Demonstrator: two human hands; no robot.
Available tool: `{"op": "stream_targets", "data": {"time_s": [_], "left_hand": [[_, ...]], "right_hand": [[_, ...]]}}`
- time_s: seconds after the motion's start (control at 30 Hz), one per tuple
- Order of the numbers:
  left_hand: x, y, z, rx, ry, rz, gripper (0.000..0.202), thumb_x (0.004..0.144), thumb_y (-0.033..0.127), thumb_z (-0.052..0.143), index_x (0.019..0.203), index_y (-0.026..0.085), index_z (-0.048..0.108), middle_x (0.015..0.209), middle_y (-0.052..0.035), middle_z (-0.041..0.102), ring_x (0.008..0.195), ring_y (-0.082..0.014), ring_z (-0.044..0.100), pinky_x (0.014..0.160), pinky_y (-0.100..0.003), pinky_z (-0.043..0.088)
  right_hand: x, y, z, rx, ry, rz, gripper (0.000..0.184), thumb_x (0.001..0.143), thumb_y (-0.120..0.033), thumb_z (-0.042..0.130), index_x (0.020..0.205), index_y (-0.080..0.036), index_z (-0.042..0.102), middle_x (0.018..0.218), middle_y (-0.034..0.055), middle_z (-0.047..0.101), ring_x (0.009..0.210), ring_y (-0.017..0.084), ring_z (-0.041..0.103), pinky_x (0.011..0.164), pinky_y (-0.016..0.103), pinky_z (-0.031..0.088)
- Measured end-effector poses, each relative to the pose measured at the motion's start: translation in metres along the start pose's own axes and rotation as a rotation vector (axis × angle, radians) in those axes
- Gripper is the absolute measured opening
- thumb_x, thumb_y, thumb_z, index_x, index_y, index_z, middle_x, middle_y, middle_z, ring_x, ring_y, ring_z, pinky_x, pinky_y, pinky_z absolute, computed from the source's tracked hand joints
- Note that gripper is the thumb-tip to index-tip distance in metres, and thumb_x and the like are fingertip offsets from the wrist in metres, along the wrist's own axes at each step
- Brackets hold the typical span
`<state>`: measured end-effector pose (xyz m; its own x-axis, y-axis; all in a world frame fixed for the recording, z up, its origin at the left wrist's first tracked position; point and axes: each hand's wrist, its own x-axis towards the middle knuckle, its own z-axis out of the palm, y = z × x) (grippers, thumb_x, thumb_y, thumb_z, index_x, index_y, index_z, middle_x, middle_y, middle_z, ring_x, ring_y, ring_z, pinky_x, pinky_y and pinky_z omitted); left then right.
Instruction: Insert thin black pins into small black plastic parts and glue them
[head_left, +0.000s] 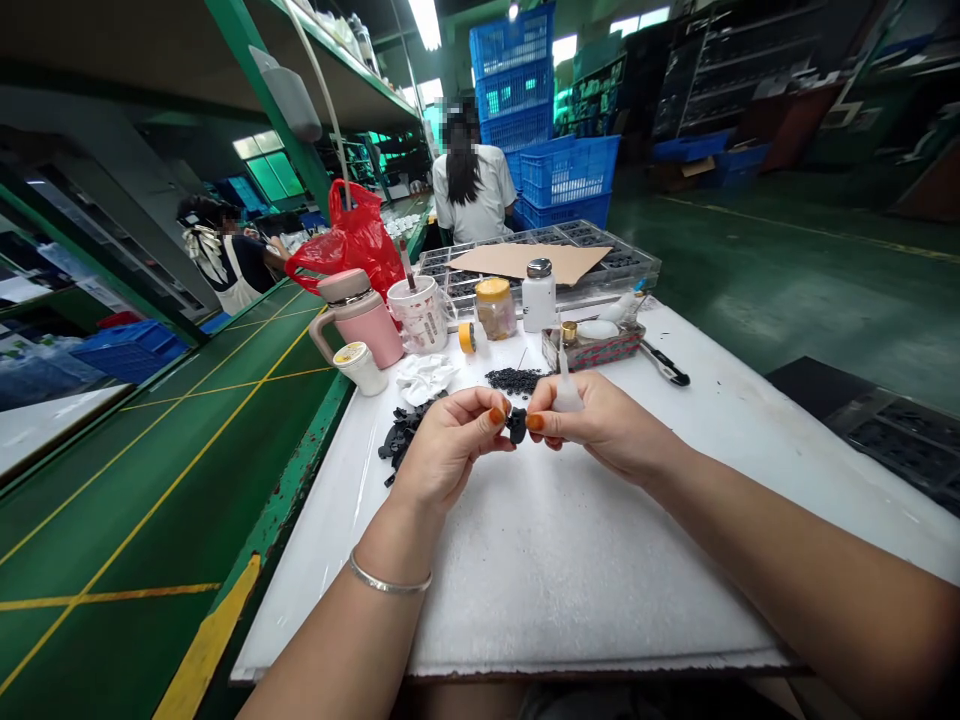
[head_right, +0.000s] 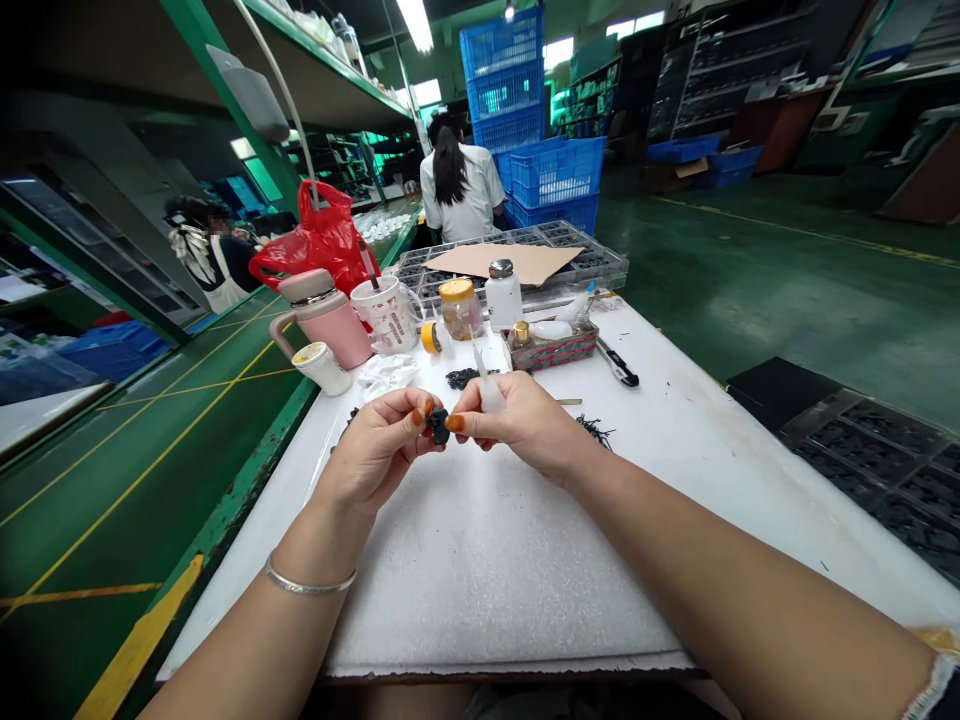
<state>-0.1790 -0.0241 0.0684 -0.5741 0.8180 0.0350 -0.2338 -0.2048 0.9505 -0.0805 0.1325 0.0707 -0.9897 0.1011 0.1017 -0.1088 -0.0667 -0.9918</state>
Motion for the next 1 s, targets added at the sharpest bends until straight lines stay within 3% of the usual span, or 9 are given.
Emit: {"op": "stream_targets", "data": {"time_s": [0.37, 0.6, 0.87, 1.0], "left_hand": [[-0.001, 0.004, -0.002, 0.039, -0.042, -0.021, 0.024, 0.071, 0.034, 0.076, 0.076, 0.014, 0.064, 0.075, -0.0028, 0.062, 0.066, -0.0140, 0.061, 0.066, -0.026, 0.049], [-0.001, 0.003, -0.002, 0.074, -0.017, -0.011, 0.022, 0.070, 0.031, 0.076, 0.076, 0.013, 0.064, 0.081, -0.0030, 0.058, 0.071, -0.0122, 0.058, 0.063, -0.023, 0.051], [0.000, 0.001, -0.002, 0.102, 0.023, 0.023, 0.024, 0.069, 0.034, 0.077, 0.076, 0.013, 0.065, 0.075, -0.0026, 0.060, 0.068, -0.0121, 0.058, 0.064, -0.024, 0.051], [0.000, 0.002, -0.005, 0.131, -0.011, -0.007, 0.023, 0.072, 0.032, 0.075, 0.078, 0.014, 0.063, 0.076, -0.0021, 0.060, 0.069, -0.0126, 0.058, 0.066, -0.026, 0.052]], "right_hand": [[-0.005, -0.011, -0.003, -0.290, -0.081, -0.087, 0.027, 0.076, -0.036, 0.068, 0.084, -0.010, 0.072, 0.065, 0.0028, 0.061, 0.059, 0.009, 0.051, 0.054, 0.020, 0.039], [-0.009, -0.012, 0.002, -0.382, 0.041, -0.144, 0.010, 0.075, -0.019, 0.062, 0.074, -0.011, 0.069, 0.060, 0.0012, 0.062, 0.054, 0.008, 0.051, 0.049, 0.018, 0.037], [-0.011, -0.013, 0.010, -0.442, 0.096, -0.144, 0.010, 0.075, -0.016, 0.061, 0.072, -0.012, 0.069, 0.060, 0.0002, 0.064, 0.052, 0.007, 0.052, 0.049, 0.017, 0.038], [-0.013, -0.012, 0.015, -0.505, 0.157, -0.134, 0.012, 0.073, -0.011, 0.059, 0.071, -0.012, 0.071, 0.059, -0.0013, 0.064, 0.051, 0.006, 0.053, 0.048, 0.015, 0.037]]}}
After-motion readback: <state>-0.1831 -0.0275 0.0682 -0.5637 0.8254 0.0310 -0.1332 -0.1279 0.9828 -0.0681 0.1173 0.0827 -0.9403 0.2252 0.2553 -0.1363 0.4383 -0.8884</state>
